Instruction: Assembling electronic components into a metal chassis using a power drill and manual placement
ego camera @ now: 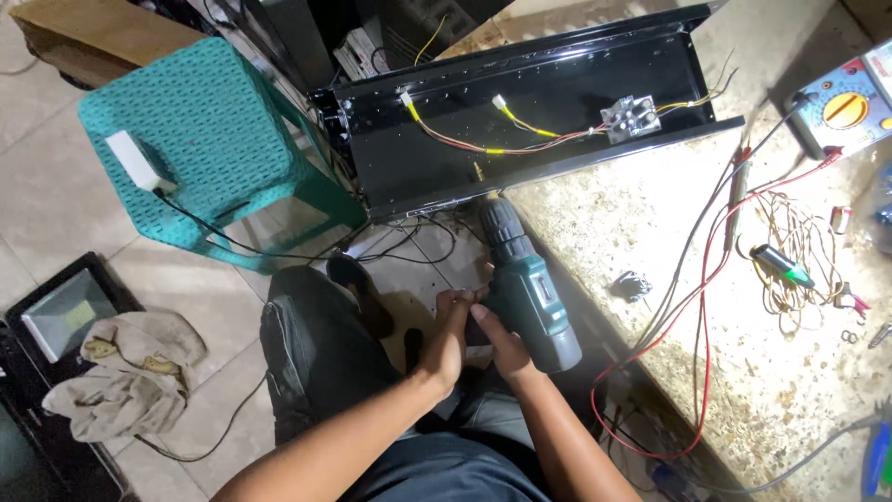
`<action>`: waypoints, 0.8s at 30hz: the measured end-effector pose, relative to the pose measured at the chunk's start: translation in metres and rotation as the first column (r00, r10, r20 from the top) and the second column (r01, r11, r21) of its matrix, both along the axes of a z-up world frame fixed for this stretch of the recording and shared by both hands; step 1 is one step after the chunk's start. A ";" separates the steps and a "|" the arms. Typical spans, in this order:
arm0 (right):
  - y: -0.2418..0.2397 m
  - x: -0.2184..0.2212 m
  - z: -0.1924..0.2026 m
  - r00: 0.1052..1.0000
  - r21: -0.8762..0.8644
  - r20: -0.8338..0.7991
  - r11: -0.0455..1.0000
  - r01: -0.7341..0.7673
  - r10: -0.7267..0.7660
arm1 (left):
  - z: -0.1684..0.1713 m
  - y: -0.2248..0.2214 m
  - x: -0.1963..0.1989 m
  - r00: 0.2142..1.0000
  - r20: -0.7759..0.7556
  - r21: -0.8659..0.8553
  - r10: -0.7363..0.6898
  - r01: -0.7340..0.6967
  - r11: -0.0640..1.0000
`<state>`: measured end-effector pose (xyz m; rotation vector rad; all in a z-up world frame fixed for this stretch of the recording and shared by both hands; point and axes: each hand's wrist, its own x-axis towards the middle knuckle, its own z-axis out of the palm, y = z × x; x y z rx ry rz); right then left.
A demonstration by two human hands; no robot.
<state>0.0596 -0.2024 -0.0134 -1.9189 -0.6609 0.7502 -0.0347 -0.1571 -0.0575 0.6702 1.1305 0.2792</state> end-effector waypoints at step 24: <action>-0.015 0.006 -0.032 0.971 0.270 0.006 0.935 -0.232 0.239 | 0.014 -0.018 0.007 0.998 -0.007 0.179 0.066 -0.064 0.982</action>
